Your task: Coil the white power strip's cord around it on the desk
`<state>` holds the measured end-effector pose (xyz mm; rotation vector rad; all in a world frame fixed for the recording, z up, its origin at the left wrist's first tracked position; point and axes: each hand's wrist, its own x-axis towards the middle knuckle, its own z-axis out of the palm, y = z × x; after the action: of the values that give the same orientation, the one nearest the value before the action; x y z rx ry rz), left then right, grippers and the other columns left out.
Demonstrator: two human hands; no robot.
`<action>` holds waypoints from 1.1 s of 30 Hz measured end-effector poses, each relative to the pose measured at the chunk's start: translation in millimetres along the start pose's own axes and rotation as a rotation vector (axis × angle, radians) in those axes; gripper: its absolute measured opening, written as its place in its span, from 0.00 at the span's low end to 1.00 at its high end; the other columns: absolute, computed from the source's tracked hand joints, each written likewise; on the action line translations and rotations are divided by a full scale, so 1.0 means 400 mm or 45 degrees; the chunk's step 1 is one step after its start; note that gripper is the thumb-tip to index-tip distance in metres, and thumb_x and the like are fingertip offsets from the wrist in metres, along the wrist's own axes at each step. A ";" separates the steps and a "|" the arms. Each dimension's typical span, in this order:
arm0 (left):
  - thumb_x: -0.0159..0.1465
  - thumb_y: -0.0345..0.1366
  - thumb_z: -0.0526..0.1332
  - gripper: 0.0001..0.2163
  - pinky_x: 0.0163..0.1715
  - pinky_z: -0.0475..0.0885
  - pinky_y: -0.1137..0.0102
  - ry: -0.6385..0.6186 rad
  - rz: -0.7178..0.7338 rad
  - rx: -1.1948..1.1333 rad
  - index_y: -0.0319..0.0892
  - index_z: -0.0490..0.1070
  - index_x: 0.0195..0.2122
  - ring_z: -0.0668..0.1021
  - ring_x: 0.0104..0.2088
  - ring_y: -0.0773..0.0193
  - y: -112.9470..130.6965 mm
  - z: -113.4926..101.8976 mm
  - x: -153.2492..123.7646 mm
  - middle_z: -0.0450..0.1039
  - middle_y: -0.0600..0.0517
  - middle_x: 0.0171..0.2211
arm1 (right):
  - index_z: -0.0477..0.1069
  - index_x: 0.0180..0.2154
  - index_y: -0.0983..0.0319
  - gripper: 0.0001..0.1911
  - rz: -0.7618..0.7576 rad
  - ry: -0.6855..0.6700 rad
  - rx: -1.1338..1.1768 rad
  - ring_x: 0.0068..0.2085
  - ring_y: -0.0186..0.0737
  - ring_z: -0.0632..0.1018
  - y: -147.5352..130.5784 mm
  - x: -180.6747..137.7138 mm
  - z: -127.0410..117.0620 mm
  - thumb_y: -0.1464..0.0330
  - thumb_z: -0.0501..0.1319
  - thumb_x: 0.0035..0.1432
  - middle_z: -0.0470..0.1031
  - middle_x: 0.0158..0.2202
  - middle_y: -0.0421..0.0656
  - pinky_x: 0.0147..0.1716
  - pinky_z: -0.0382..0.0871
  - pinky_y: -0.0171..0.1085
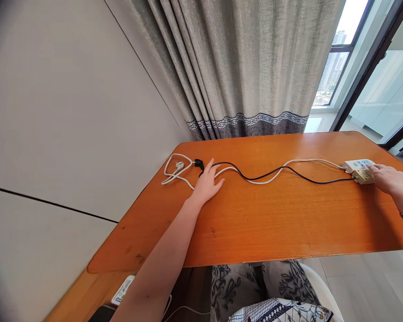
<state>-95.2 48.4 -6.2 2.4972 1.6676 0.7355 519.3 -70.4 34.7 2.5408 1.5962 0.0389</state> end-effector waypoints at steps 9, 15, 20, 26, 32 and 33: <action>0.66 0.39 0.60 0.20 0.46 0.79 0.55 -0.197 -0.079 0.079 0.41 0.69 0.58 0.82 0.48 0.46 0.030 -0.021 -0.005 0.51 0.37 0.73 | 0.67 0.63 0.71 0.31 -0.797 0.338 0.204 0.64 0.59 0.69 -0.423 -0.078 -0.124 0.59 0.51 0.67 0.66 0.65 0.62 0.64 0.60 0.51; 0.65 0.34 0.60 0.18 0.44 0.79 0.61 -0.130 -0.092 -0.055 0.44 0.69 0.57 0.83 0.46 0.55 0.026 -0.025 -0.004 0.56 0.41 0.71 | 0.61 0.67 0.67 0.40 -1.347 0.283 0.061 0.64 0.59 0.70 -0.711 -0.101 -0.105 0.63 0.65 0.54 0.69 0.63 0.60 0.66 0.52 0.60; 0.65 0.32 0.58 0.19 0.45 0.79 0.59 -0.081 -0.069 -0.002 0.46 0.71 0.57 0.84 0.45 0.54 0.019 -0.025 -0.003 0.61 0.44 0.70 | 0.66 0.62 0.69 0.33 -1.290 0.018 -0.132 0.52 0.57 0.80 -0.814 -0.113 -0.115 0.68 0.62 0.54 0.79 0.53 0.59 0.54 0.69 0.51; 0.67 0.35 0.56 0.16 0.46 0.78 0.59 0.185 -0.152 -0.024 0.45 0.75 0.53 0.84 0.45 0.52 0.010 -0.016 0.000 0.76 0.45 0.59 | 0.71 0.56 0.67 0.25 -1.181 -0.116 -0.283 0.48 0.57 0.82 -0.839 -0.131 -0.128 0.70 0.59 0.56 0.81 0.48 0.57 0.39 0.73 0.43; 0.62 0.42 0.63 0.22 0.61 0.67 0.53 0.384 -0.007 -0.046 0.39 0.72 0.56 0.77 0.59 0.46 -0.004 -0.003 0.006 0.76 0.38 0.57 | 0.71 0.59 0.64 0.26 -1.216 -0.125 -0.261 0.51 0.53 0.81 -0.835 -0.143 -0.122 0.71 0.56 0.59 0.79 0.53 0.55 0.44 0.73 0.42; 0.60 0.44 0.66 0.27 0.62 0.66 0.52 0.328 -0.014 -0.028 0.38 0.69 0.59 0.76 0.59 0.44 -0.007 0.001 0.007 0.75 0.36 0.58 | 0.71 0.59 0.62 0.26 -1.230 -0.125 -0.241 0.52 0.52 0.81 -0.833 -0.143 -0.122 0.71 0.55 0.60 0.78 0.55 0.53 0.45 0.73 0.42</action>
<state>-96.6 52.0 -6.3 2.4630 1.7340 1.1090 191.7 25.4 41.7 1.3972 2.4270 -0.0368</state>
